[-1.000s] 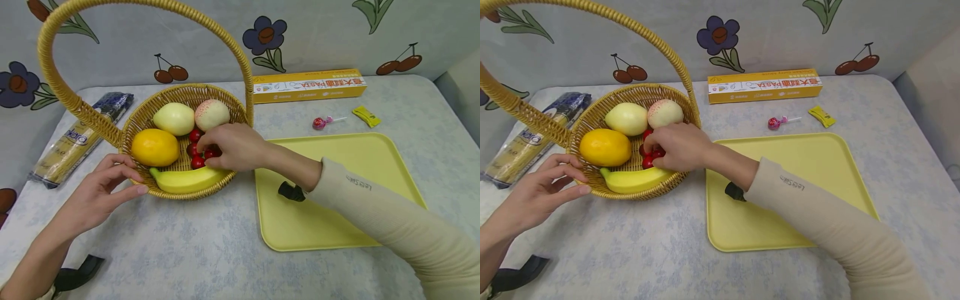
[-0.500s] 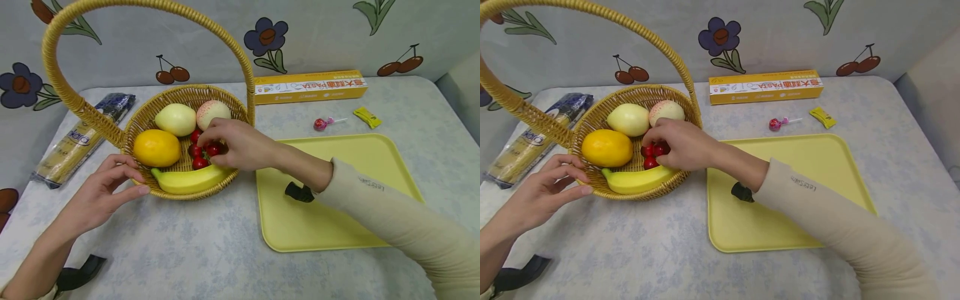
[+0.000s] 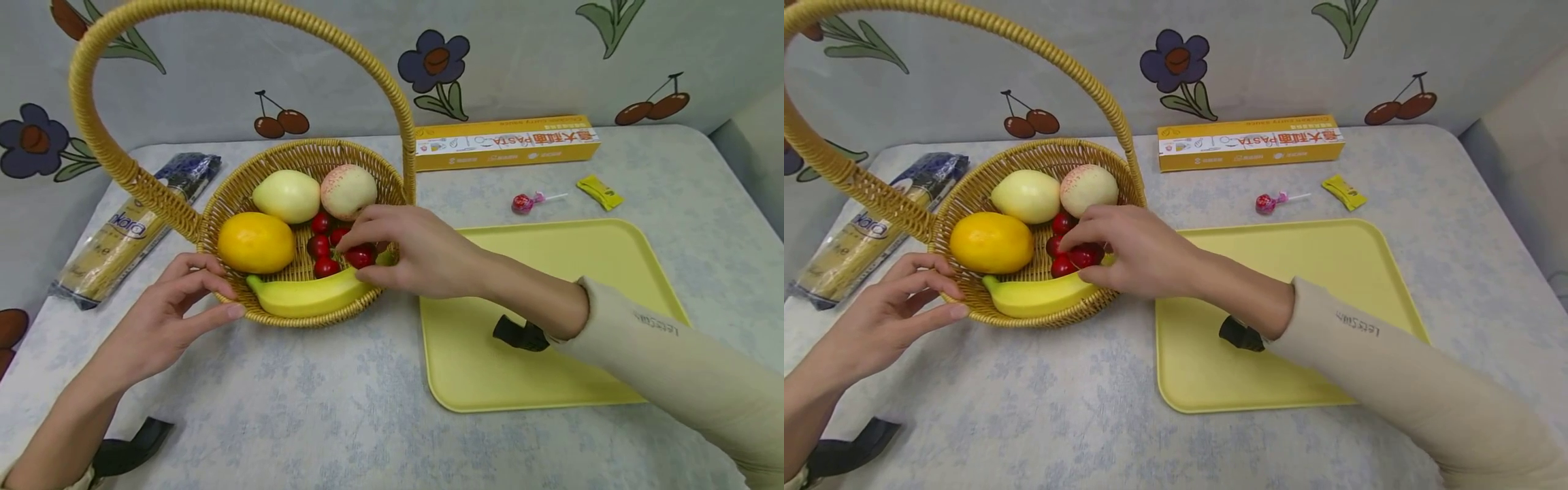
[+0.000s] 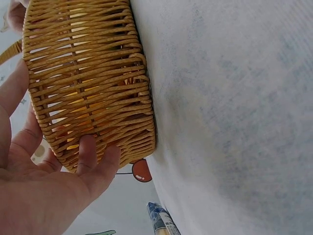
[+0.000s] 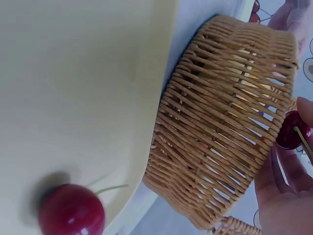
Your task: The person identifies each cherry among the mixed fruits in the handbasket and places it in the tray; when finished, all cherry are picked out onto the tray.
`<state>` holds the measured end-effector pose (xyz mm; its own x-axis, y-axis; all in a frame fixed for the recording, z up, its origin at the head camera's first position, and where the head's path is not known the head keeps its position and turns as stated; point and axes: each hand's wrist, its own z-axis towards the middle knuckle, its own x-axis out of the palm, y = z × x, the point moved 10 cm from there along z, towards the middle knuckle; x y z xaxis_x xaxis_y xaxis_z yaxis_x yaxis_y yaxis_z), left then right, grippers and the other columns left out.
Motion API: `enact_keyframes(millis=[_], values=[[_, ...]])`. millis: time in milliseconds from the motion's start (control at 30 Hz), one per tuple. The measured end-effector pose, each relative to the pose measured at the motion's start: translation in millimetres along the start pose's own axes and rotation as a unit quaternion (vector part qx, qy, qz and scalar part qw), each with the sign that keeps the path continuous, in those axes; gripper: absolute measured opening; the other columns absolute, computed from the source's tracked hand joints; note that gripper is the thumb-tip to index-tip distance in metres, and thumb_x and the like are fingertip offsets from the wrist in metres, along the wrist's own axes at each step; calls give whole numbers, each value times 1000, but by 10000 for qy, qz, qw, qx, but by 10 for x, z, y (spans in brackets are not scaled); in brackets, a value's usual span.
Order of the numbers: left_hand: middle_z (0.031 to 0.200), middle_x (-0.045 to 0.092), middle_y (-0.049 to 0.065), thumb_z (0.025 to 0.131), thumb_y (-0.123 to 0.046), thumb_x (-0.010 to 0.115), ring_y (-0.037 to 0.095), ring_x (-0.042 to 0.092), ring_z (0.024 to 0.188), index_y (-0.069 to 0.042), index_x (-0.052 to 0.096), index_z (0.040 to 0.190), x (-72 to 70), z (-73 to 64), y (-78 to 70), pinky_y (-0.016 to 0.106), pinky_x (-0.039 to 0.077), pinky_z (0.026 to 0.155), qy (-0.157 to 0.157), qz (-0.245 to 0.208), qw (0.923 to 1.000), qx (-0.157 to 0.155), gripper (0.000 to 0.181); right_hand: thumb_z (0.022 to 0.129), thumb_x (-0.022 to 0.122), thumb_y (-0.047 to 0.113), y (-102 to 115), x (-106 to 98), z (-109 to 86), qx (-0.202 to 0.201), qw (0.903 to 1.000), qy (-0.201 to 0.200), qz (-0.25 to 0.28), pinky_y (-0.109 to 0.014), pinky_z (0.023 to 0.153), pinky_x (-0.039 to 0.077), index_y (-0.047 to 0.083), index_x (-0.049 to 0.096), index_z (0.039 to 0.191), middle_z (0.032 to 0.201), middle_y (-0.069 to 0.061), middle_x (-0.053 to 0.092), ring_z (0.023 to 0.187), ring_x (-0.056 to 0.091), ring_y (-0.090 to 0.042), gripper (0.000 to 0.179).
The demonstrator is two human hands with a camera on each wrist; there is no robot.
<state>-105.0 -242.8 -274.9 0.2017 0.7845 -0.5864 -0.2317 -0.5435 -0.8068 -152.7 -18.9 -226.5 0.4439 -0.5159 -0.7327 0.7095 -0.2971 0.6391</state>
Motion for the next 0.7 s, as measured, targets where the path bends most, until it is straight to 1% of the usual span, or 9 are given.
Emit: enact_keyframes(millis=[167, 267, 300, 367, 500, 600, 700], values=[[122, 41, 9, 88, 9, 68, 15, 41, 111, -3, 65, 96, -1, -6, -3, 7, 37, 94, -3, 2, 10000, 17, 15, 86, 78, 12, 30, -119, -200, 0, 9993, -331, 193, -33, 79, 50, 9, 71, 116, 108, 3, 66, 94, 57, -8, 32], [121, 41, 9, 88, 9, 68, 15, 41, 111, -3, 65, 97, -3, -9, -2, 7, 37, 94, -14, 1, 10000, 9, 15, 86, 78, 12, 14, -182, -331, 81, 9990, -373, 242, -32, 79, 51, 9, 71, 115, 108, 5, 66, 95, 58, -7, 30], [121, 41, 9, 88, 9, 68, 15, 41, 111, -3, 65, 97, -2, -9, -3, 7, 37, 94, -16, 5, 10000, 8, 15, 86, 78, 13, 1, -201, -377, 126, 9989, -363, 261, -32, 79, 52, 9, 72, 114, 109, 5, 66, 96, 58, -7, 29], [121, 40, 9, 88, 9, 68, 15, 41, 111, -3, 65, 97, 0, -10, -3, 7, 37, 94, -11, -2, 10000, 1, 15, 86, 78, 15, -44, -234, -481, 249, 9989, -320, 229, -30, 73, 53, 12, 73, 113, 108, 7, 64, 95, 57, -7, 27], [121, 41, 8, 88, 8, 69, 15, 41, 111, -3, 65, 96, 4, -7, 0, 7, 37, 94, -5, 23, 10000, -19, 15, 88, 78, 20, -193, -281, -698, 627, 9979, -187, -11, -30, 64, 50, 21, 75, 111, 100, 9, 60, 87, 55, -10, 24], [121, 41, 8, 88, 8, 69, 15, 41, 111, -4, 65, 96, 3, -6, 1, 7, 37, 94, -10, 37, 10000, -27, 15, 87, 79, 21, -316, -306, -854, 936, 9954, -50, -193, -30, 65, 50, 22, 75, 112, 96, 12, 61, 83, 55, -11, 26], [121, 41, 8, 88, 8, 69, 15, 41, 111, -4, 65, 96, 2, -2, -3, 7, 37, 94, -5, 17, 10000, -18, 15, 85, 80, 17, -400, -354, -997, 1127, 9929, 8, -386, -29, 69, 51, 20, 74, 113, 97, 14, 64, 86, 58, -9, 29]])
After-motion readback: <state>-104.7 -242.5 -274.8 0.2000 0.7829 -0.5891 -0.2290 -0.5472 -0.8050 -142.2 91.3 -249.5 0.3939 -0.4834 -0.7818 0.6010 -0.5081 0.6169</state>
